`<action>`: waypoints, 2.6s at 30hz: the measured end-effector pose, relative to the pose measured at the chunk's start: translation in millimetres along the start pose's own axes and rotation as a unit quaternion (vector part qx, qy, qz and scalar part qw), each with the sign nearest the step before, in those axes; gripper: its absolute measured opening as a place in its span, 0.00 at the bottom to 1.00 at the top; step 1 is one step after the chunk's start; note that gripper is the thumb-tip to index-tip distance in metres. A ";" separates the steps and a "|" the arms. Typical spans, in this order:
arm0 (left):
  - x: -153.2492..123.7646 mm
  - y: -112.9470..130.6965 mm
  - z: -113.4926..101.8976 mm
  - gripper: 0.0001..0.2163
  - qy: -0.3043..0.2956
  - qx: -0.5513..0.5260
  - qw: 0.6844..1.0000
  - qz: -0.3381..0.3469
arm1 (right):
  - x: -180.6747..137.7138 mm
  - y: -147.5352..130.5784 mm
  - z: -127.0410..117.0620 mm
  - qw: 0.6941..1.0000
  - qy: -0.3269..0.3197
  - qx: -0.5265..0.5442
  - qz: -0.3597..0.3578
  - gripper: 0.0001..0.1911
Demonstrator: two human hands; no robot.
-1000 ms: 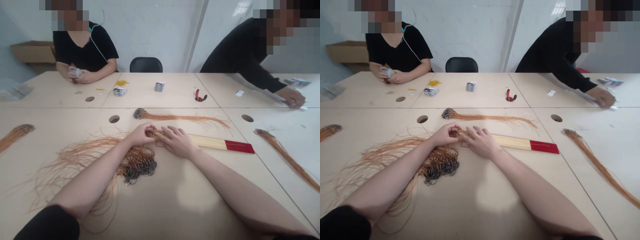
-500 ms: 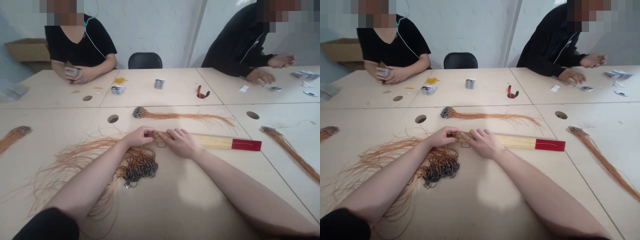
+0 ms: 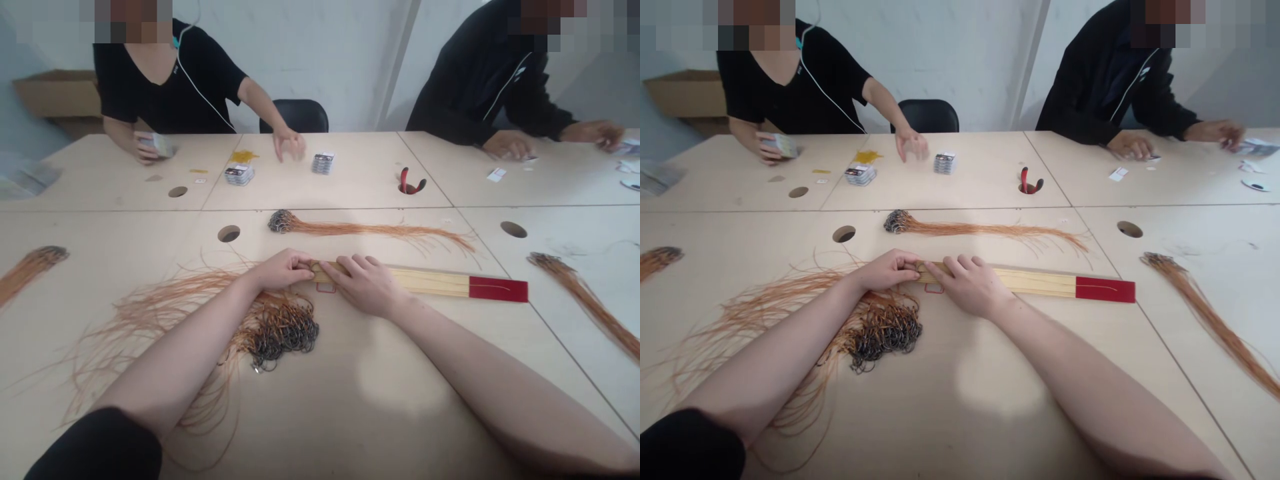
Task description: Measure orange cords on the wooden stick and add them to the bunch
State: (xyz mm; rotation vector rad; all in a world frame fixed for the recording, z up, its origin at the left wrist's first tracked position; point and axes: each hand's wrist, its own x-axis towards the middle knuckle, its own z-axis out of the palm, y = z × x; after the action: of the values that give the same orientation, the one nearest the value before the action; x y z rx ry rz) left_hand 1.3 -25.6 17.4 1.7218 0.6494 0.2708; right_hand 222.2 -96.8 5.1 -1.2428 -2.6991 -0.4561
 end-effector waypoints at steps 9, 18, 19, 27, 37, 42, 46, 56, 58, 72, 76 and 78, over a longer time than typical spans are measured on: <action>-0.2 4.7 -0.6 0.10 -0.008 0.006 1.000 -0.004 | -1.1 -1.9 -0.9 1.000 -0.009 -0.014 -0.002 0.27; 0.9 2.3 -2.1 0.12 -0.006 0.040 0.999 -0.008 | 1.6 -7.3 -5.2 1.000 -0.020 -0.003 0.019 0.29; 0.9 2.5 -2.4 0.12 -0.009 0.041 0.999 -0.008 | 1.5 -8.0 -5.2 1.000 -0.019 -0.003 0.022 0.29; 0.6 2.3 -3.3 0.09 -0.005 0.032 0.999 -0.013 | 0.3 -8.5 -4.7 1.000 -0.004 0.010 0.029 0.26; 0.7 0.4 -3.1 0.09 -0.007 0.010 1.000 -0.015 | 0.9 -7.9 -5.0 1.000 -0.013 0.011 0.025 0.26; 1.5 -0.3 -2.3 0.10 -0.027 -0.022 0.999 -0.024 | 2.2 -8.5 -5.2 0.999 -0.028 0.009 0.033 0.27; 1.7 -0.4 -2.1 0.12 -0.032 -0.036 0.999 -0.024 | 2.3 -8.6 -5.9 0.999 -0.029 0.014 0.040 0.27; 3.3 -2.4 4.0 0.10 -0.018 -0.011 1.000 0.006 | 11.6 -7.7 -12.6 0.981 0.050 0.144 0.117 0.17; 3.7 -1.6 5.2 0.10 -0.029 -0.025 0.999 0.016 | 16.6 -5.4 -13.7 0.970 0.045 0.192 0.144 0.16; 2.0 0.9 7.7 0.07 -0.021 0.056 0.998 0.003 | 19.1 3.9 -17.2 0.964 -0.117 0.128 0.204 0.23; -1.5 5.9 8.8 0.07 -0.021 0.106 0.994 0.024 | 15.0 2.8 -19.5 0.969 -0.098 0.109 0.199 0.22; -3.9 8.9 8.8 0.07 -0.012 0.156 0.987 0.041 | 12.1 2.0 -22.8 0.973 -0.088 0.103 0.189 0.22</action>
State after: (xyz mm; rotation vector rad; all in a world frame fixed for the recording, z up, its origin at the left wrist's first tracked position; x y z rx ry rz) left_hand 5.1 -36.2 24.2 2.0517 0.6283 0.2149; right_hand 215.8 -94.4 30.1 -1.7480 -2.4696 -0.0173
